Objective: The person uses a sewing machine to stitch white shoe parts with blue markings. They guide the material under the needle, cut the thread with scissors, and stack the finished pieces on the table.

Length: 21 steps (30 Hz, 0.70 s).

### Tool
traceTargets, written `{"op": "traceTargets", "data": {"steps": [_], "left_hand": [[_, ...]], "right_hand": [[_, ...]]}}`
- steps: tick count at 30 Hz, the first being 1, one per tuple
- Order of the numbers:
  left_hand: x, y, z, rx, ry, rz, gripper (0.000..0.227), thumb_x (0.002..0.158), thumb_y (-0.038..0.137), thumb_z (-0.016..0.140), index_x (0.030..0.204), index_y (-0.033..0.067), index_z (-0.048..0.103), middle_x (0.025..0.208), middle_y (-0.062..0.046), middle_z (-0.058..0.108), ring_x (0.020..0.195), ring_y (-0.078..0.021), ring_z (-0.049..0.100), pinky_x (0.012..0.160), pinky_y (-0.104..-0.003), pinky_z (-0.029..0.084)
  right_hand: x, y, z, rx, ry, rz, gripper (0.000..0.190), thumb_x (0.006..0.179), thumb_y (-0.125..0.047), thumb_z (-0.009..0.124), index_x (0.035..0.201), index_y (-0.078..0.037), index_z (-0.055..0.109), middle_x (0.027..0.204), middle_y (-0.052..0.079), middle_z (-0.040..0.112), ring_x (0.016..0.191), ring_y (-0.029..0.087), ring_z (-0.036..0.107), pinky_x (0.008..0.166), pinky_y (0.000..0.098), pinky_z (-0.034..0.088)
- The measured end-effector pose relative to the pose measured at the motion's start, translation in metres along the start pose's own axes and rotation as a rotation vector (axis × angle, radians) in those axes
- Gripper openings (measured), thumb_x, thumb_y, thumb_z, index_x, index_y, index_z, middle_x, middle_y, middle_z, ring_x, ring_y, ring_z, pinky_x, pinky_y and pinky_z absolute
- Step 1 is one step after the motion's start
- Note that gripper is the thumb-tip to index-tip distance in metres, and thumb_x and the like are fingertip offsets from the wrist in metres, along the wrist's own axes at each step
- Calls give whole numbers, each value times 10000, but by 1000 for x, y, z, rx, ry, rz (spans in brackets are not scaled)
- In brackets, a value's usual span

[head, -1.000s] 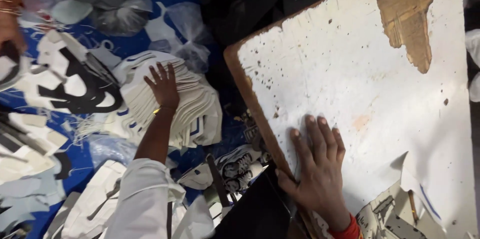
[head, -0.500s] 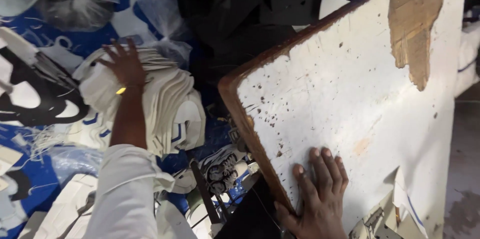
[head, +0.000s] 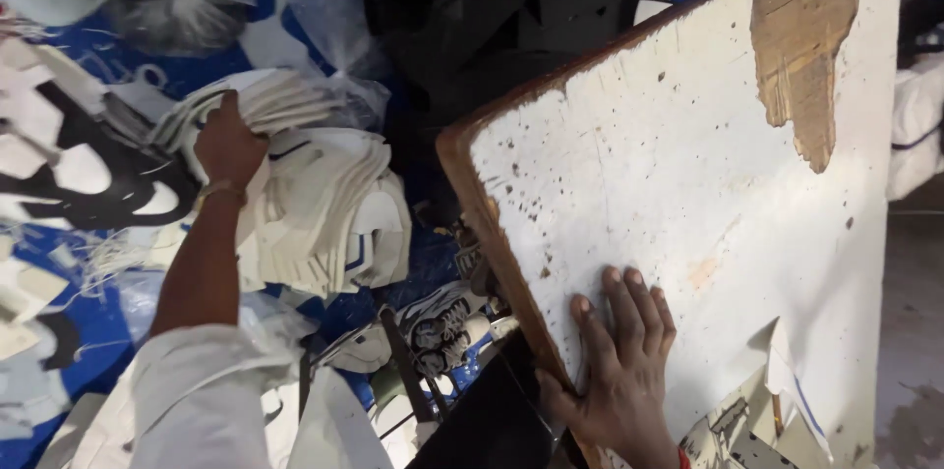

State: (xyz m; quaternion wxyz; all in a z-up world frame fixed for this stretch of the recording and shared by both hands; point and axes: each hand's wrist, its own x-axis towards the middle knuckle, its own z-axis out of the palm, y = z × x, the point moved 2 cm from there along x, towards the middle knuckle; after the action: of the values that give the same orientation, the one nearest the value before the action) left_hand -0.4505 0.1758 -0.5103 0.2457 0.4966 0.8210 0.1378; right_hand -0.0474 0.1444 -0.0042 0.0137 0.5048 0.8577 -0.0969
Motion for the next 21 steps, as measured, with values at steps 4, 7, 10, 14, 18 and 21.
{"op": "traceTargets", "data": {"steps": [4,7,10,14,18,21], "left_hand": [[-47,0,-108,-439,197,15,683,780,226,916,1339,21,581,1193,-225,714,1052,-391,690,885,-501,558],[-92,0,-150,-1049,149,-266,654,757,160,894,1294,18,548,1153,-100,722,1019,-240,708,887,-370,592],[-157,26,-191,-1308,127,-187,520,846,60,829,1321,-62,656,1187,-85,716,1049,-197,673,927,-322,548],[-234,100,-259,-1519,77,-336,589,767,81,815,1311,-11,609,1143,-70,710,1011,-195,699,873,-320,583],[-279,154,-299,-1480,139,-215,572,761,54,825,1289,-13,612,1149,-85,695,1010,-182,682,872,-310,571],[-299,192,-336,-1384,234,-20,538,831,41,848,1302,-53,605,1209,-116,699,1051,-189,679,929,-316,571]], "right_hand": [[4,-6,-6,31,26,-30,862,804,-528,695,1516,-123,426,1615,234,323,1526,439,268,1227,638,187],[7,-15,-14,14,36,-47,893,731,-499,731,1492,-124,451,1602,203,338,1509,417,272,1208,626,190],[4,-20,-20,24,49,-49,908,692,-439,752,1490,-111,468,1610,190,343,1513,405,270,1209,611,195],[-6,-24,-25,20,101,-64,908,704,-406,768,1502,-96,466,1620,192,350,1520,401,268,1216,602,189],[-18,-20,-24,33,195,-104,905,714,-397,778,1507,-85,472,1609,203,362,1497,400,293,1214,575,207],[-39,-16,-11,84,290,-89,793,814,-383,765,1488,-72,486,1579,191,420,1485,387,353,1221,536,251]]}}
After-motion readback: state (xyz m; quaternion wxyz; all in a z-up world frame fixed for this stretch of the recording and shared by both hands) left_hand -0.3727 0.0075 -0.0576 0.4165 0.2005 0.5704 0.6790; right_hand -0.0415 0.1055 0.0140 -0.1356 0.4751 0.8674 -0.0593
